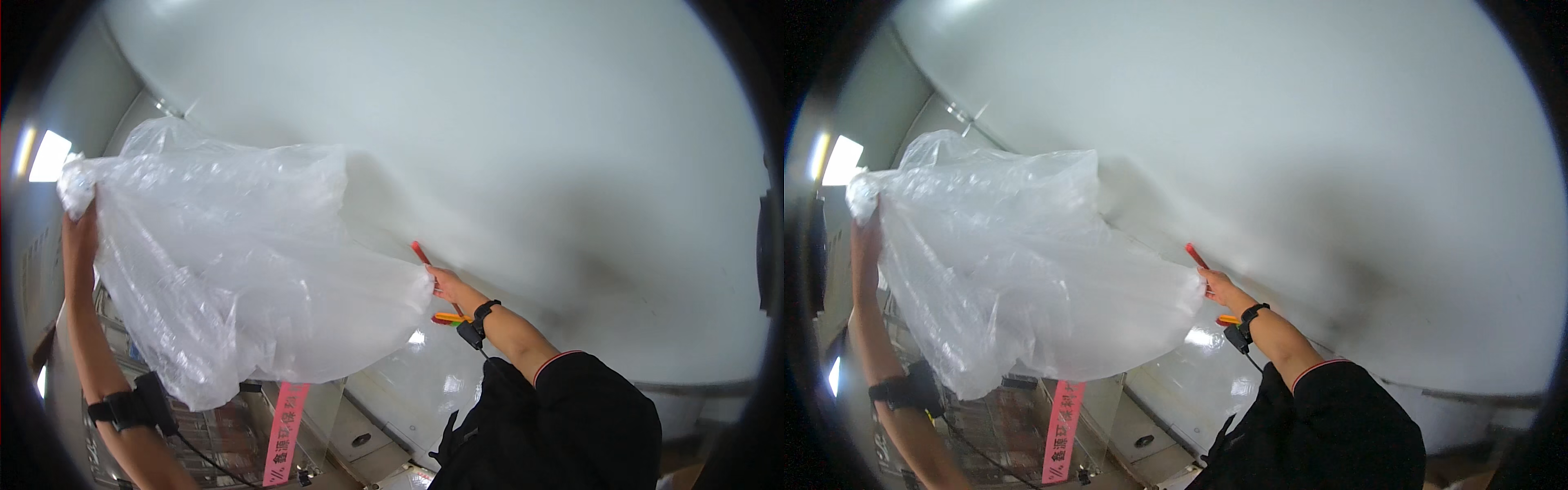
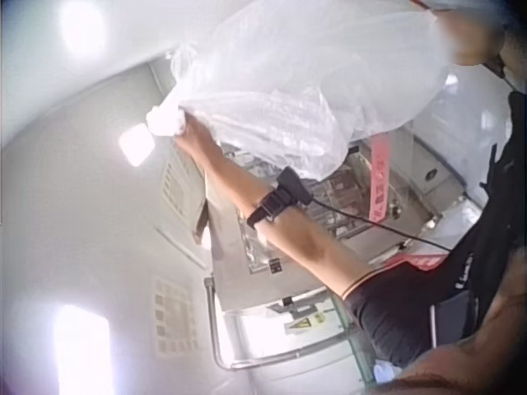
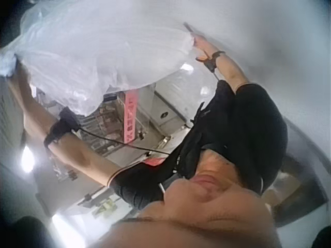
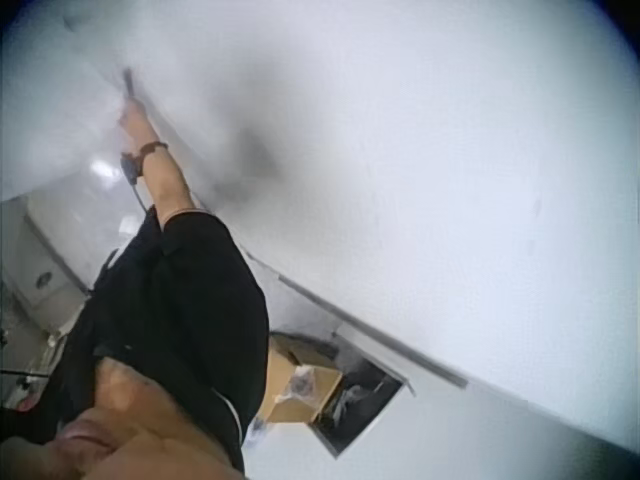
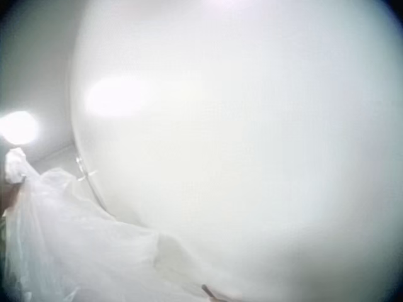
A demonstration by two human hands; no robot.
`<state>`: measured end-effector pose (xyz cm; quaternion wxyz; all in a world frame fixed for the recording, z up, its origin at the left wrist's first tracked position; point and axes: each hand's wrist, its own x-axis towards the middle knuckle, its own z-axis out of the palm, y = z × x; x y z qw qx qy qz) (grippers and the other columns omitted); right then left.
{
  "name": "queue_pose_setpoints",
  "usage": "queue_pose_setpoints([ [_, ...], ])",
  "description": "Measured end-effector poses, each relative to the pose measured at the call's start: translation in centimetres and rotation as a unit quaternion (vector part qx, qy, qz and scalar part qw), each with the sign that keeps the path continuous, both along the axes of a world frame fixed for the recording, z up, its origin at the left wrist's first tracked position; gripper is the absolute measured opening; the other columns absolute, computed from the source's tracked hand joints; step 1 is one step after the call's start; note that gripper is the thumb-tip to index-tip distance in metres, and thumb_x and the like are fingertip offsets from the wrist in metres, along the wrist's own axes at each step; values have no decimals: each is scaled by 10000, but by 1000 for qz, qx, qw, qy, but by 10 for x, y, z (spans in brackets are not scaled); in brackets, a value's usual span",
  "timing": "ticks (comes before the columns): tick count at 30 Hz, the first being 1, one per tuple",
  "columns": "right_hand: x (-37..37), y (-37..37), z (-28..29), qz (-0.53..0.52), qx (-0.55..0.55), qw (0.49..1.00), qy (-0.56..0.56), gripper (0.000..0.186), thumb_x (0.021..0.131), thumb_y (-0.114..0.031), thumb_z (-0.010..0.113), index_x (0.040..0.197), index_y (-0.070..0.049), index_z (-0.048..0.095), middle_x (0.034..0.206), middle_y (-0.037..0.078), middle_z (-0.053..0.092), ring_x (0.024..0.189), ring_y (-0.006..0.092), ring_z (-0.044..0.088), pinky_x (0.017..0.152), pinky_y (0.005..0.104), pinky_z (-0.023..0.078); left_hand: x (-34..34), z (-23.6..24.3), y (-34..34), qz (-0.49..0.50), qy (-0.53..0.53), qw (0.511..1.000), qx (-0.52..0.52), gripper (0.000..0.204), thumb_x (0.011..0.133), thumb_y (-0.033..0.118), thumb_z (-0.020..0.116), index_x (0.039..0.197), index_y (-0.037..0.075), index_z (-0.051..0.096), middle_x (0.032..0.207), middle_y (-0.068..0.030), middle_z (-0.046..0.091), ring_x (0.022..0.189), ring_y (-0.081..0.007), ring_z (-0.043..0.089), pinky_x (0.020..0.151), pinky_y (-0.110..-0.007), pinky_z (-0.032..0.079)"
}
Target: Inspecting and clearing plastic bottle caps and debris from a rotary bottling machine platform.
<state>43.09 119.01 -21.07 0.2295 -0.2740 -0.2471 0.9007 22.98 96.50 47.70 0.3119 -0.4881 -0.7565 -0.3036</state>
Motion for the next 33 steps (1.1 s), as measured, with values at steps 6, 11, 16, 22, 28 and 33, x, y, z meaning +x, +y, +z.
queue_pose_setpoints([
  [6,-47,-7,118,-7,343,933,-108,257,820,-246,680,997,-65,637,906,0,638,816,87,558,734,249,444,-49,46,1,265,238,922,-154,372,838,295,571,968,-54,575,1024,-288,595,990,-454,549,830,-468,441],
  [11,-46,-2,180,-7,443,892,-89,193,775,-219,728,819,-54,638,735,-15,613,682,75,530,647,225,426,-51,-4,-13,355,144,899,-211,340,807,256,571,972,-39,600,1019,-277,603,1000,-429,563,866,-468,448],
  [16,-53,47,219,-6,515,838,-182,271,709,-239,791,686,-76,577,659,-20,565,581,67,480,535,233,403,-65,-20,-6,373,60,902,-208,324,811,260,564,975,-16,605,1032,-264,607,1000,-421,567,860,-469,451],
  [22,-139,114,270,-34,581,788,-204,265,724,-239,780,666,-75,579,608,-29,527,554,63,452,505,236,386,-191,-56,-30,373,29,903,-210,374,820,306,558,960,-39,593,1027,-277,606,990,-417,577,847,-466,457],
  [28,-181,139,288,-28,543,821,-175,276,730,-191,772,636,-60,548,588,-29,511,554,73,442,523,248,394,-264,-164,10,217,-134,960,-117,270,827,237,536,832,-3,658,879,-237,643,830,-376,633,731,-467,495],
  [33,-228,141,247,15,591,784,-189,289,757,-167,749,643,-46,513,619,-20,519,580,64,435,539,229,363,-227,-259,47,167,-207,962,-65,229,760,188,577,871,1,648,868,-245,636,875,-413,604,786,-481,476],
])
